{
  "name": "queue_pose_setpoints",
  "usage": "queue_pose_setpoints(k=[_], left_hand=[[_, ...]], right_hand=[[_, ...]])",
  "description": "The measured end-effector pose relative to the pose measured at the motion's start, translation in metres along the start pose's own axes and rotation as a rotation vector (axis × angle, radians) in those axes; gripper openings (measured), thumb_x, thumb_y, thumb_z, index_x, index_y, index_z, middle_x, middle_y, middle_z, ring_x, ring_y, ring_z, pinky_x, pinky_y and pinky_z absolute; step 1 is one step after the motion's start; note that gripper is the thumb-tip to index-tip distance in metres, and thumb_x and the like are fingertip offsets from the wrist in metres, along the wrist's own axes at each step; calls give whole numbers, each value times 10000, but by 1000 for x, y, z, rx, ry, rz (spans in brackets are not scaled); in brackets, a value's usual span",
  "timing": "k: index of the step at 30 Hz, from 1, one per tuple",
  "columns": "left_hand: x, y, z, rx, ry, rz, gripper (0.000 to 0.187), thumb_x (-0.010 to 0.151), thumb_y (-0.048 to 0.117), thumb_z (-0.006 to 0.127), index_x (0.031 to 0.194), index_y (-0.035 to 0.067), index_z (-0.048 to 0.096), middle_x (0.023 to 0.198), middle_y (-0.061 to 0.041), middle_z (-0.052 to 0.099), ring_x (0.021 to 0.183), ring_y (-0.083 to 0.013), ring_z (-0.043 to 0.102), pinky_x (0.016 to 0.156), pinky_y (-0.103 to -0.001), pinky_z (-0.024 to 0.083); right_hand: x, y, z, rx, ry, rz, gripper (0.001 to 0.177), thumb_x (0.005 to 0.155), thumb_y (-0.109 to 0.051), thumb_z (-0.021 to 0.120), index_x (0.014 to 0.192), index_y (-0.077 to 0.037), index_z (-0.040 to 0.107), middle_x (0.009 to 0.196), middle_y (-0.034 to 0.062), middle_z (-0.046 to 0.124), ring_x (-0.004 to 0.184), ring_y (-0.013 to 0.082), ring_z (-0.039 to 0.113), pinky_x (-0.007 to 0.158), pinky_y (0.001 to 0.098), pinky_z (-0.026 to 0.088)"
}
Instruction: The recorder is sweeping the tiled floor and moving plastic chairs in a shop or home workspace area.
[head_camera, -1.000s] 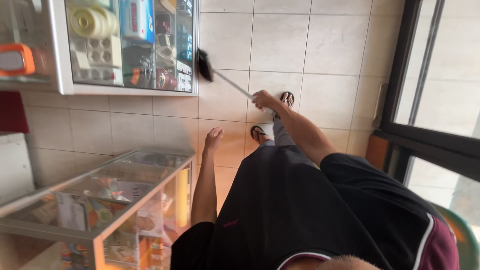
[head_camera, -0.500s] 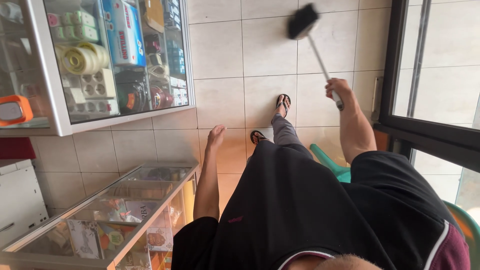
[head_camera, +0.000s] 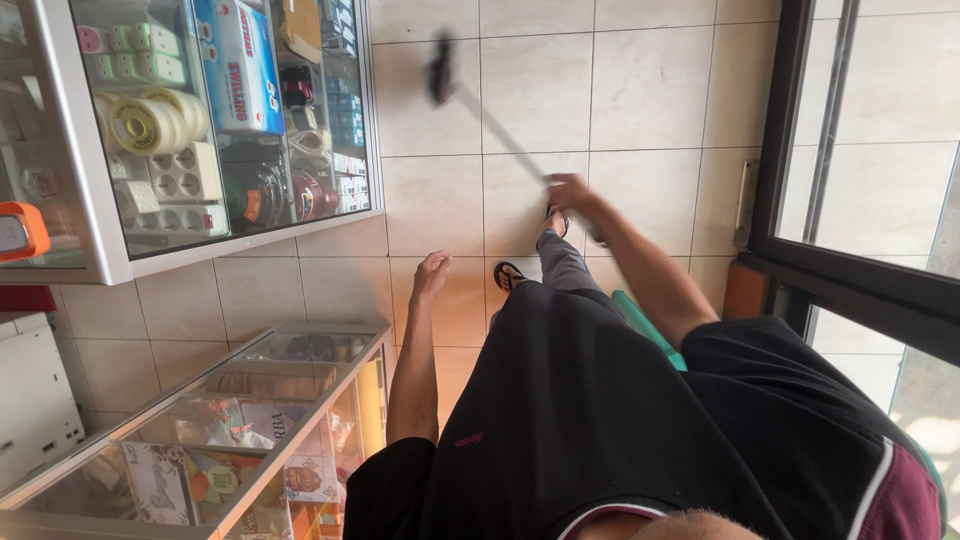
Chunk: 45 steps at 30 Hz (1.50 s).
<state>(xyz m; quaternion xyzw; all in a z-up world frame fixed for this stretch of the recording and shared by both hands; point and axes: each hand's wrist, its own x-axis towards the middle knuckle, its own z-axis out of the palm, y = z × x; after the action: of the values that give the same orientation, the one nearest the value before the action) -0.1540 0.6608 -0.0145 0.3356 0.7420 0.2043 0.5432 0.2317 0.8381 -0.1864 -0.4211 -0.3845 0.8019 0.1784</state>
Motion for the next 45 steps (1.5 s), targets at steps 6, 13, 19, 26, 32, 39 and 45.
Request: queue_pose_setpoints(k=[6,13,19,26,32,39,45], left_hand=[[-6,9,-1,-24,35,-28,519,939,423,659,1322,72,648,1242,-168,729,1041,-234,742,867,-332,550],[13,19,2,-31,59,-62,507,938,429,671,1310,84,668,1190,-177,742,1029,-227,743,850,-347,552],[33,47,12,38,60,-19,482,925,406,678,1288,89,682,1158,-171,752,1014,-231,748,863,-345,565],[57,78,27,60,31,41,447,937,387,687,1242,61,702,1121,-163,769,995,-232,748,818,-337,576],[65,93,35,19,24,30,465,938,384,669,1269,57,679,1127,-164,757,986,-223,741,810,-341,568],[70,101,37,10,38,99,494,949,400,681,1274,28,674,1155,-158,755,966,-228,745,863,-334,558],[92,115,29,-38,23,117,505,936,389,684,1270,10,680,1134,-168,762,954,-237,749,849,-333,560]], right_hand=[[37,-85,148,-301,48,345,523,951,-36,676,1465,-33,577,903,216,697,620,217,599,450,339,498],[77,-13,-1,39,-101,207,471,916,53,601,1383,15,556,1004,131,741,699,221,686,488,358,563],[-64,-122,-86,209,357,261,182,986,-54,596,1159,-5,625,858,127,647,609,188,600,460,316,524],[-158,-167,-152,643,628,245,72,1035,-63,555,1030,8,547,810,60,526,600,68,475,451,204,397],[-137,-165,-140,376,763,249,280,988,-29,542,1264,-63,514,753,76,533,550,105,458,433,254,402],[-55,-130,-101,91,311,229,445,1013,-68,608,1438,20,510,779,116,550,543,181,532,424,338,492],[83,-92,-24,66,-119,252,666,861,45,591,1489,-52,389,1135,171,714,691,247,727,395,417,528]])
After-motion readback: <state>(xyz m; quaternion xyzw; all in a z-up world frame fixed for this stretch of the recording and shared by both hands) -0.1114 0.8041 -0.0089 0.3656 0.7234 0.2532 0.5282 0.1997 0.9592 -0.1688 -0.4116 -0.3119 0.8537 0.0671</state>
